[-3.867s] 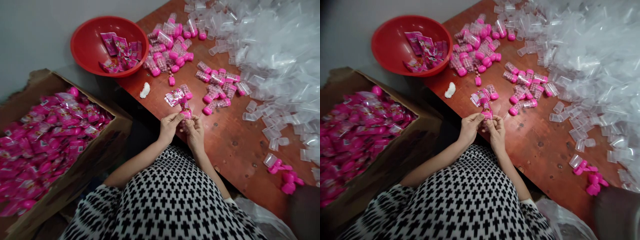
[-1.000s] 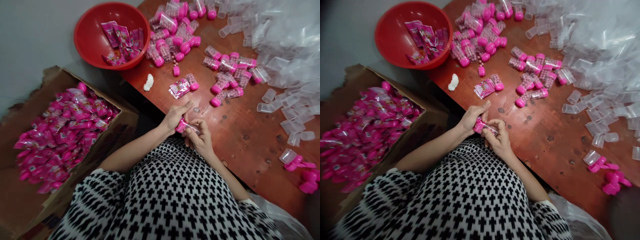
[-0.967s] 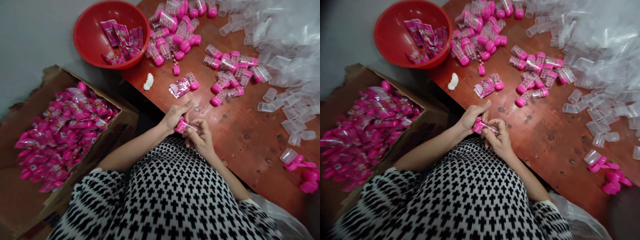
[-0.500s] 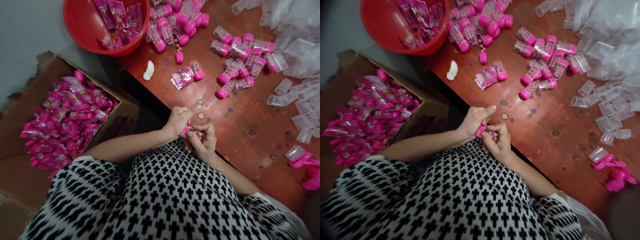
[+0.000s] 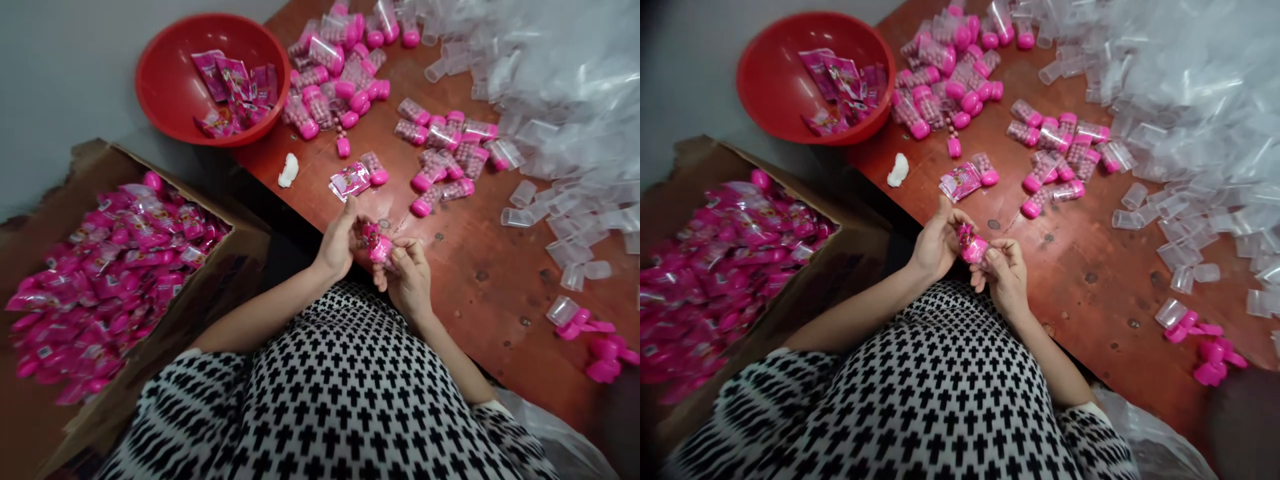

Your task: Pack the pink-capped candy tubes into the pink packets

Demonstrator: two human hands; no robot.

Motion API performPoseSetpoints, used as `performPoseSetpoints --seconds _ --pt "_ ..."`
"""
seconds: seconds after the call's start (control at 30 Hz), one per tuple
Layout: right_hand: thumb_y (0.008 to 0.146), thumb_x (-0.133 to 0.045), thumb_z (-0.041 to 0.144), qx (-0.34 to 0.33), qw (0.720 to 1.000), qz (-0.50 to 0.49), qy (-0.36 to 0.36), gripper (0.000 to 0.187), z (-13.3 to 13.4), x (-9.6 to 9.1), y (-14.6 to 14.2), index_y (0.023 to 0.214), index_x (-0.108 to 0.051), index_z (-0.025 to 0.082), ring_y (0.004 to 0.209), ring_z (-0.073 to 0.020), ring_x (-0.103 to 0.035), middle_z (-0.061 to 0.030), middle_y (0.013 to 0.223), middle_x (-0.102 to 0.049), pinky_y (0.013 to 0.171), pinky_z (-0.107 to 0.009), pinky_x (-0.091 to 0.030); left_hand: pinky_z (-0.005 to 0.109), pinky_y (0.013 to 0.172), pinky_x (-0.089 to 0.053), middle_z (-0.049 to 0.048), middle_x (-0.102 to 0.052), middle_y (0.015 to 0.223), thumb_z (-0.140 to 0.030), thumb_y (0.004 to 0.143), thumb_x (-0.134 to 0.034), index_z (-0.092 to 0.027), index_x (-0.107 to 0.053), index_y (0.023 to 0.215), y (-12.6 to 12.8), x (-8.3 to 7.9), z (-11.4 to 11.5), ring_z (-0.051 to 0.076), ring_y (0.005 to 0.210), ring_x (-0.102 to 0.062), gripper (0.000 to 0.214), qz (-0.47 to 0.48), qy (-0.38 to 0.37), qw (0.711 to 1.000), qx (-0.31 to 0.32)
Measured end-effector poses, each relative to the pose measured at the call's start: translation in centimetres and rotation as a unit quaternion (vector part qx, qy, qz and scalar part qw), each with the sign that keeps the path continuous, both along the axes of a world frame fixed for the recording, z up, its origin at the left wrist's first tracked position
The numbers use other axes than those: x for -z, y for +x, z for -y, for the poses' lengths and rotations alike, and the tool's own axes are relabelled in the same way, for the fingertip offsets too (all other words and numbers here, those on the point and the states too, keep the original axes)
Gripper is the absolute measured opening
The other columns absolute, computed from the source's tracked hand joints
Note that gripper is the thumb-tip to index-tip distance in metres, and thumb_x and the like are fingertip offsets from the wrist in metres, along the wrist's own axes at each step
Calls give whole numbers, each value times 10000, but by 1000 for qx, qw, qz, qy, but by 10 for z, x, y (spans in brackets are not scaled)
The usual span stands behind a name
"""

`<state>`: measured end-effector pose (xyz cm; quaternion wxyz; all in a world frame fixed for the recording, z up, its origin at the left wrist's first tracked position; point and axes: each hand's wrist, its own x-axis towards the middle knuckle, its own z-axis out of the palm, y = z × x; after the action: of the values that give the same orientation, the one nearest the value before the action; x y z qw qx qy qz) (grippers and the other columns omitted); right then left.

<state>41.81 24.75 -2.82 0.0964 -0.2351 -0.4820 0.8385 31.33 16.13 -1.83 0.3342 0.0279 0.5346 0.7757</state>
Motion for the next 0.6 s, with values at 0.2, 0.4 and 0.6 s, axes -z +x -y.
performPoseSetpoints --seconds 0.2,0.4,0.6 --pt "803 -644 374 -8 1000 4 -1 283 -13 7 -4 990 -488 231 493 -103 -626 41 641 -676 443 -179 -482 209 619 -480 -2 -647 769 -380 642 -794 -175 -663 849 -12 11 21 99 647 -583 319 -191 -51 980 13" --pt "771 -677 363 15 1000 -2 -26 342 -2 10 -8 1061 -553 231 546 -99 -625 23 707 -686 490 -201 -501 203 524 -482 -9 -604 785 -344 725 -734 -169 -632 720 -12 17 21 76 562 -564 202 -227 -42 970 -82" --pt "773 -673 334 27 998 -11 -54 309 8 11 -13 1045 -569 231 569 -93 -629 15 738 -701 510 -193 -500 181 483 -480 -32 -596 706 -376 725 -732 -171 -583 764 -5 16 14 63 510 -552 257 -67 45 987 -137"
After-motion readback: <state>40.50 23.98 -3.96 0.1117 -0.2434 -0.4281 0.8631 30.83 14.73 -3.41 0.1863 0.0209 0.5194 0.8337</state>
